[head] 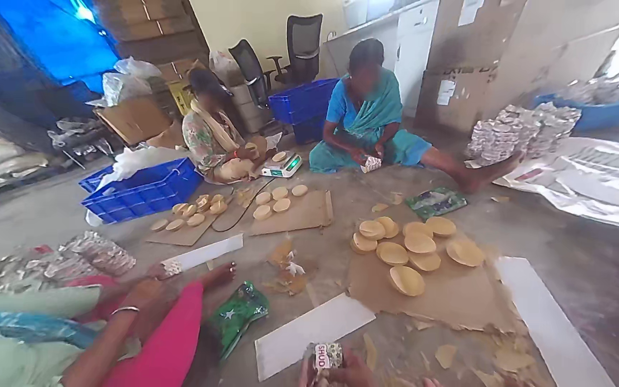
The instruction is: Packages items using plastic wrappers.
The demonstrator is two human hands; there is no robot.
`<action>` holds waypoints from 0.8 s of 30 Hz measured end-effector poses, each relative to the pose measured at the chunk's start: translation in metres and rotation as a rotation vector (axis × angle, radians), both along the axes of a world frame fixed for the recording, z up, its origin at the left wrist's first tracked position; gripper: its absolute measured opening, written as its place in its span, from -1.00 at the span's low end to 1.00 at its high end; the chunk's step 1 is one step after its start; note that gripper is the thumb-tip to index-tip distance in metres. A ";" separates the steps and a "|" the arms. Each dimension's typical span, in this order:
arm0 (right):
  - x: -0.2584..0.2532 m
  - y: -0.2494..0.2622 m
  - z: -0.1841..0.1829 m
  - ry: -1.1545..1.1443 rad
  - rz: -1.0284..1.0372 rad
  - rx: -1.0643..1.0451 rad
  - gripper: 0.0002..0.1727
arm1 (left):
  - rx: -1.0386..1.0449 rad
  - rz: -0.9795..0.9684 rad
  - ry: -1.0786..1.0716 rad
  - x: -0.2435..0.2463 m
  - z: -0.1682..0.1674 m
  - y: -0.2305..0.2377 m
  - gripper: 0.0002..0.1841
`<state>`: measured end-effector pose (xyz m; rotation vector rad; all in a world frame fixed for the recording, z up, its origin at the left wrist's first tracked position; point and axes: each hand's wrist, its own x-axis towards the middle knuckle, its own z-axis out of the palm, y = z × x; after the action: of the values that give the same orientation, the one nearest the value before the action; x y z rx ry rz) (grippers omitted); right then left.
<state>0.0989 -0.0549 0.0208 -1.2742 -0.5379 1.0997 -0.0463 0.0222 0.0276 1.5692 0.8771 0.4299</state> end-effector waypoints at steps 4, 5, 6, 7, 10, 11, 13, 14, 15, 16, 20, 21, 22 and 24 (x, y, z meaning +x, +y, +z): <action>-0.002 -0.002 -0.021 0.026 -0.033 -0.033 -0.67 | -0.257 0.046 -0.058 -0.001 -0.004 0.016 -0.39; -0.001 -0.002 -0.021 0.044 -0.051 -0.029 -0.67 | -0.302 0.060 -0.049 0.002 0.002 0.015 -0.47; -0.001 -0.002 -0.021 0.062 -0.068 -0.022 -0.68 | -0.339 0.077 -0.048 0.005 0.006 0.015 -0.53; -0.001 -0.001 -0.020 0.071 -0.083 -0.013 -0.70 | -0.359 0.089 -0.051 0.006 0.009 0.015 -0.59; -0.002 -0.003 -0.014 0.050 -0.078 -0.020 -0.74 | -0.377 0.105 -0.039 0.007 0.012 0.016 -0.64; -0.002 -0.004 -0.013 0.036 -0.075 -0.021 -0.75 | -0.385 0.103 -0.030 0.007 0.010 0.018 -0.59; -0.002 -0.005 -0.012 0.025 -0.080 -0.031 -0.77 | -0.393 0.120 -0.029 0.007 0.005 0.021 -0.59; -0.001 -0.005 -0.014 0.020 -0.080 -0.028 -0.79 | -0.397 0.133 -0.029 0.008 0.004 0.022 -0.63; 0.000 -0.005 -0.017 0.004 -0.082 -0.017 -0.83 | -0.402 0.142 -0.031 0.009 0.003 0.022 -0.64; 0.001 -0.005 -0.021 -0.027 -0.085 -0.002 -0.88 | -0.406 0.151 -0.034 0.010 0.001 0.023 -0.61; 0.004 -0.010 -0.020 -0.184 -0.029 -0.038 -0.73 | -0.384 0.136 -0.018 0.009 0.001 0.022 -0.59; 0.004 -0.012 -0.016 -0.217 -0.018 -0.059 -0.70 | -0.371 0.144 -0.014 0.010 0.002 0.021 -0.64; 0.004 -0.014 -0.014 -0.242 -0.014 -0.071 -0.70 | -0.362 0.152 -0.009 0.011 0.002 0.019 -0.67; 0.005 -0.015 -0.014 -0.255 -0.019 -0.061 -0.76 | -0.348 0.144 0.019 0.012 0.002 0.019 -0.65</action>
<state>0.1037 -0.0702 0.0072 -1.4810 -0.6845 0.9492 -0.0341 0.0409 0.0291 1.1977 1.0241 0.3431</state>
